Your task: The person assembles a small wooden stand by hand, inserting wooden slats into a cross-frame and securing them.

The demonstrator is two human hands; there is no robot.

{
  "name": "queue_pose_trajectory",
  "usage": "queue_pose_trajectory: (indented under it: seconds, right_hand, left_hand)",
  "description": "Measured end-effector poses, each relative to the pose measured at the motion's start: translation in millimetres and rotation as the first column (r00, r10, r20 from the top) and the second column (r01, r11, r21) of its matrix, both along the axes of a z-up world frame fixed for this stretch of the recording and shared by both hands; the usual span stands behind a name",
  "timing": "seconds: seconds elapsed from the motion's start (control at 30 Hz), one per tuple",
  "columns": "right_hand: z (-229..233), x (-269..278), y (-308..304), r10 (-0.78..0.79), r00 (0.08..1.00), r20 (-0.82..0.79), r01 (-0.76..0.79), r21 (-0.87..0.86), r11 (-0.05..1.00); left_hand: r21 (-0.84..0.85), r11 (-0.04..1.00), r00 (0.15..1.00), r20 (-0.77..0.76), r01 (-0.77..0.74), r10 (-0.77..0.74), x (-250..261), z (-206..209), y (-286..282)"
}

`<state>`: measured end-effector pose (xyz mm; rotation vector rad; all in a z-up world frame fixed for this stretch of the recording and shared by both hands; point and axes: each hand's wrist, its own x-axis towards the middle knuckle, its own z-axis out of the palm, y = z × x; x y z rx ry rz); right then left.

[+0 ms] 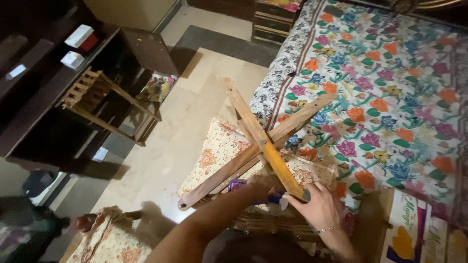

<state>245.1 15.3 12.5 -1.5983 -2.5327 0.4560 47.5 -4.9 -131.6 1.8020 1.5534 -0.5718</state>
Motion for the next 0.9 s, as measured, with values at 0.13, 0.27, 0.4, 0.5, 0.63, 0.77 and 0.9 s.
queue_pose_trajectory:
  seconds: [0.13, 0.27, 0.4, 0.5, 0.63, 0.77, 0.9]
  right_hand:
    - [-17, 2, -4, -0.017, 0.995, -0.094, 0.025, 0.080, 0.997]
    - [-35, 4, -5, -0.050, 0.980, -0.195, 0.058, 0.038, 0.998]
    - [-38, 5, -6, -0.080, 0.973, -0.217, 0.077, -0.022, 0.997]
    - [-35, 4, -3, -0.118, 0.982, -0.149, 0.110, -0.058, 0.992]
    - [-34, 3, -3, -0.095, 0.959, -0.267, 0.100, 0.007, 0.995]
    - [-38, 3, -6, -0.085, 0.941, -0.327, 0.109, 0.054, 0.993]
    - [-26, 1, -6, 0.060, 0.906, -0.420, -0.008, 0.127, 0.992]
  left_hand:
    - [-0.030, 0.999, 1.000, 0.003, 0.018, -0.018, 11, -48, 3]
    - [-0.029, 1.000, 1.000, 0.000, 0.005, -0.005, 12, -78, -7]
    - [0.016, 1.000, 1.000, -0.018, -0.007, 0.007, 6, -99, -18]
    - [0.057, 0.998, 0.999, -0.037, -0.024, 0.027, 1, -110, -30]
    - [0.107, 0.993, 0.996, -0.069, -0.045, 0.053, -19, -99, -42]
    - [0.044, 0.993, 0.991, -0.074, -0.111, 0.114, -43, -51, -60]
    - [0.145, 0.942, 0.842, 0.504, -0.304, 0.194, -63, 32, -82]
